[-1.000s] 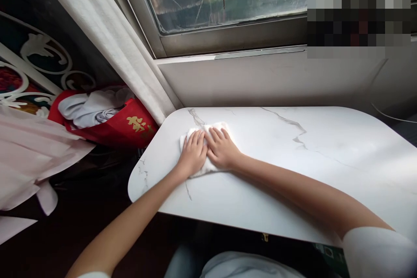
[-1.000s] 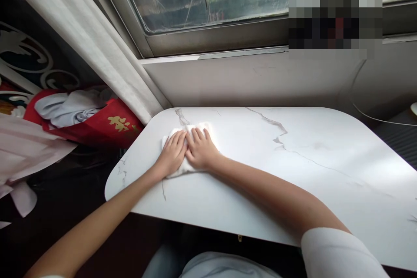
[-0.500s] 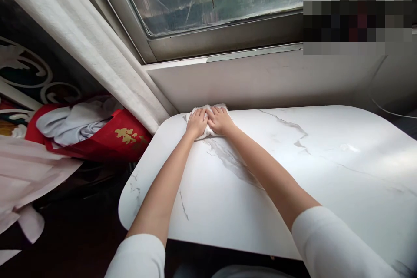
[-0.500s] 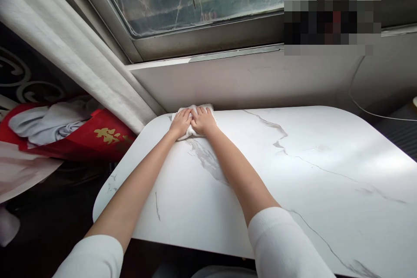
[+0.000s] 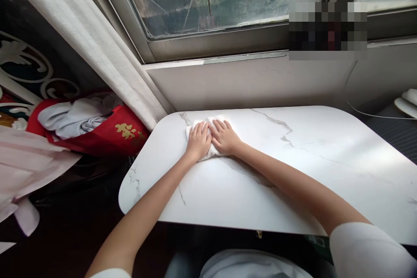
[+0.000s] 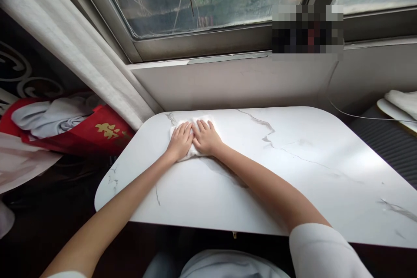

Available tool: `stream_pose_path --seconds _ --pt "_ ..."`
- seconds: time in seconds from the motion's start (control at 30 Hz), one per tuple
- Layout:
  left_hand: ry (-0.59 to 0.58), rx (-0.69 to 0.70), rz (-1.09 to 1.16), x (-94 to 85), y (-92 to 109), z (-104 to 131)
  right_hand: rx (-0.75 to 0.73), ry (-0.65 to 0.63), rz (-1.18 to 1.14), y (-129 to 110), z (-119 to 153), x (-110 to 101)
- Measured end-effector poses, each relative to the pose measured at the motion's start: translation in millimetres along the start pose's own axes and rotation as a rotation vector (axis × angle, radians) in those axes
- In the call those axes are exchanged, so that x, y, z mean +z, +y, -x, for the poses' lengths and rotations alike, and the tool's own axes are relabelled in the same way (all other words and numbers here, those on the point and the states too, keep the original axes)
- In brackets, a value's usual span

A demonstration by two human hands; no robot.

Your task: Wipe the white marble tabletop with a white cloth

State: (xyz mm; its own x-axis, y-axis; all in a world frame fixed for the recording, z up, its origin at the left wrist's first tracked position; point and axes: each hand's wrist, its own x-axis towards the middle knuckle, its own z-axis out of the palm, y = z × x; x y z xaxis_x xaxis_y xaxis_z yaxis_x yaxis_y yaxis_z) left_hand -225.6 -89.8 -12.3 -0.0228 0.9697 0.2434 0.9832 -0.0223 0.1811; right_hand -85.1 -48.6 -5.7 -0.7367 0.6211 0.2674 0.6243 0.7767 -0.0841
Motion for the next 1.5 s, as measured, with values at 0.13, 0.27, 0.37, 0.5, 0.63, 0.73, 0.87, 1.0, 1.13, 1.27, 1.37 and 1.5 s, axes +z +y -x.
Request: stream_pose_path --seconds 0.13,0.27,0.37,0.5,0.63,0.73,0.87,1.0,1.13,1.27,1.37,1.5 --pt "0.030 0.036 0.042 -4.5 27.1 57.9 -0.033 0.020 -0.004 -22.6 57.5 -12.2" --pt "0.067 0.103 0.066 -10.3 56.4 115.7 -0.078 0.030 -0.027 -45.2 118.4 -27.6" --pt "0.067 0.173 0.076 -14.7 73.9 146.0 -0.096 0.033 -0.044 -55.3 152.6 -37.9" --pt "0.039 0.193 0.098 -16.6 83.0 154.5 -0.073 0.031 -0.058 -55.8 165.7 -41.5" --pt "0.002 0.156 0.125 -11.3 79.5 125.0 -0.042 0.021 -0.035 -37.8 144.5 -33.4" --pt "-0.040 0.124 0.140 -4.4 73.4 80.0 0.016 0.018 0.001 -12.7 113.1 -24.8" --pt "-0.097 0.111 0.119 4.8 62.8 4.6 0.129 -0.006 0.049 24.9 61.3 -16.0" --pt "-0.128 0.111 0.143 13.1 53.4 -59.7 0.241 -0.026 0.082 56.9 15.6 -9.9" --pt "-0.092 0.071 0.152 21.7 50.3 -94.9 0.249 -0.021 0.065 80.2 -11.0 -6.8" --pt "-0.077 0.035 0.141 27.3 51.0 -107.4 0.221 -0.014 0.060 92.3 -21.1 -5.3" --pt "-0.081 0.029 0.127 27.0 52.0 -108.0 0.208 -0.011 0.076 94.2 -21.8 -4.5" --pt "-0.097 0.025 0.105 23.0 56.2 -96.7 0.190 -0.018 0.101 89.8 -12.3 -6.1"
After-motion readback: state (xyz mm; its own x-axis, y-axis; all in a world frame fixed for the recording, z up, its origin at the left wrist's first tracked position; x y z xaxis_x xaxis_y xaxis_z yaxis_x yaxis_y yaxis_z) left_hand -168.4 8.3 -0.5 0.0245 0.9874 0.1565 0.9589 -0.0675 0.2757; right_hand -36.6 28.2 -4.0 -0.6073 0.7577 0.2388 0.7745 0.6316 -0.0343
